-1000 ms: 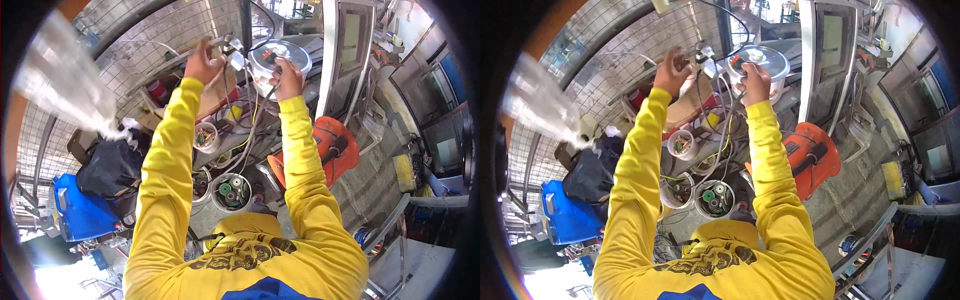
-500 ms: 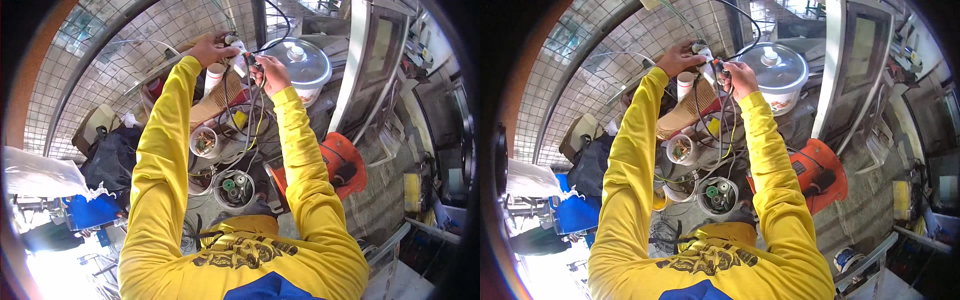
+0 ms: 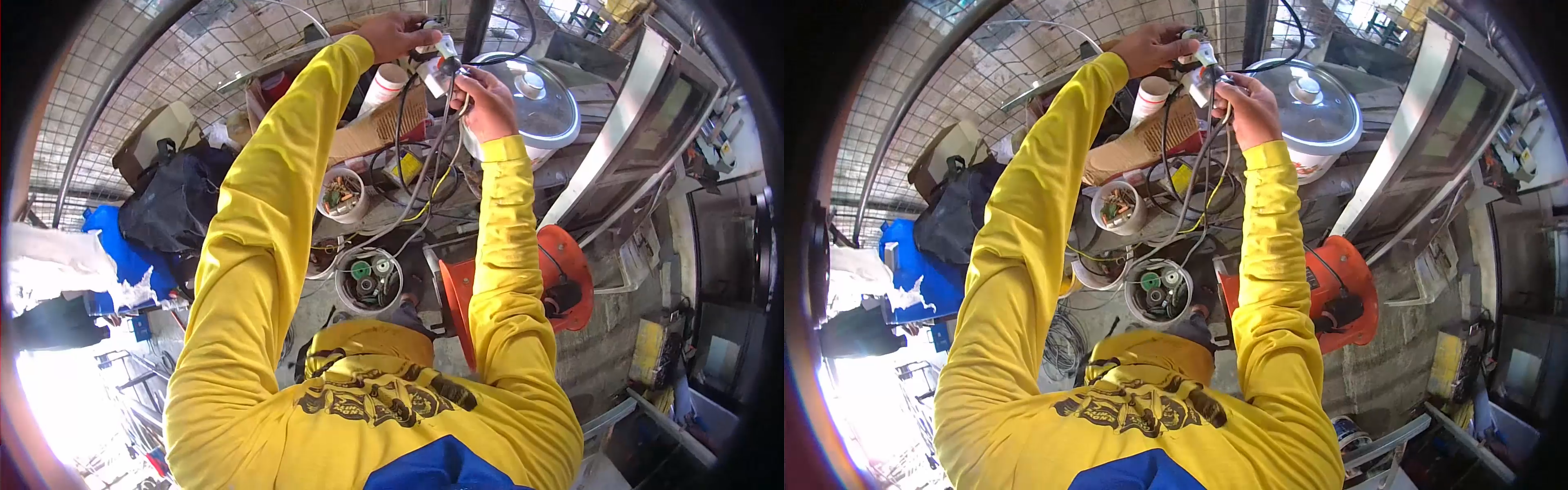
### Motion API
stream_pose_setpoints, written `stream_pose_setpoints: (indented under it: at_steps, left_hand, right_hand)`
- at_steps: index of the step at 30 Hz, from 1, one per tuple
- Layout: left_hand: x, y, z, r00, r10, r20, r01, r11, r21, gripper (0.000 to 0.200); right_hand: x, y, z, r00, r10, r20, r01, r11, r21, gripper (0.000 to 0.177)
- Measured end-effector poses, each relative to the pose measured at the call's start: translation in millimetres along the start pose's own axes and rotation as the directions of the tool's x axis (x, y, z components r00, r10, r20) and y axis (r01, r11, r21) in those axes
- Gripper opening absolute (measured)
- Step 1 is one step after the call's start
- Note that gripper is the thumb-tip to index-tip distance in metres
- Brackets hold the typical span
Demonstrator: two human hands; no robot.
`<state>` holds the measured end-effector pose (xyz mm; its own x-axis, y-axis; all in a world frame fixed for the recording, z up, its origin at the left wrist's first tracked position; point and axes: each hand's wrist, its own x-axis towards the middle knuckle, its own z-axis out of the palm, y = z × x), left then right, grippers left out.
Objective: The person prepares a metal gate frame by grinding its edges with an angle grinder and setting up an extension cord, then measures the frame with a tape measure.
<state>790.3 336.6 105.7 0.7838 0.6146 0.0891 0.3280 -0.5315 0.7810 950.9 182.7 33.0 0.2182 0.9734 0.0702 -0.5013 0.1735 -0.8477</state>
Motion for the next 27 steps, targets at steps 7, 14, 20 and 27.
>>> stream_pose_setpoints:
  at_steps: [7,14,20,27]
  left_hand:
    - [-2,0,7,0.988,0.096,-0.12,-0.074,0.981,0.178,0.056]
    - [-6,4,7,0.979,0.16,-0.128,-0.128,0.965,0.228,0.044]
    - [-10,8,7,0.979,0.169,-0.111,-0.13,0.946,0.298,0.047]
    - [-9,-2,8,0.981,0.163,-0.109,-0.158,0.986,0.054,0.037]
  right_hand:
    - [19,21,-19,0.955,-0.289,0.061,0.273,0.787,-0.553,0.033]
    - [19,43,-7,0.883,-0.458,-0.102,0.309,0.731,-0.608,0.031]
    - [14,31,6,0.846,-0.527,-0.081,0.313,0.614,-0.725,0.025]
    - [20,29,8,0.839,-0.544,-0.022,0.357,0.579,-0.733,0.021]
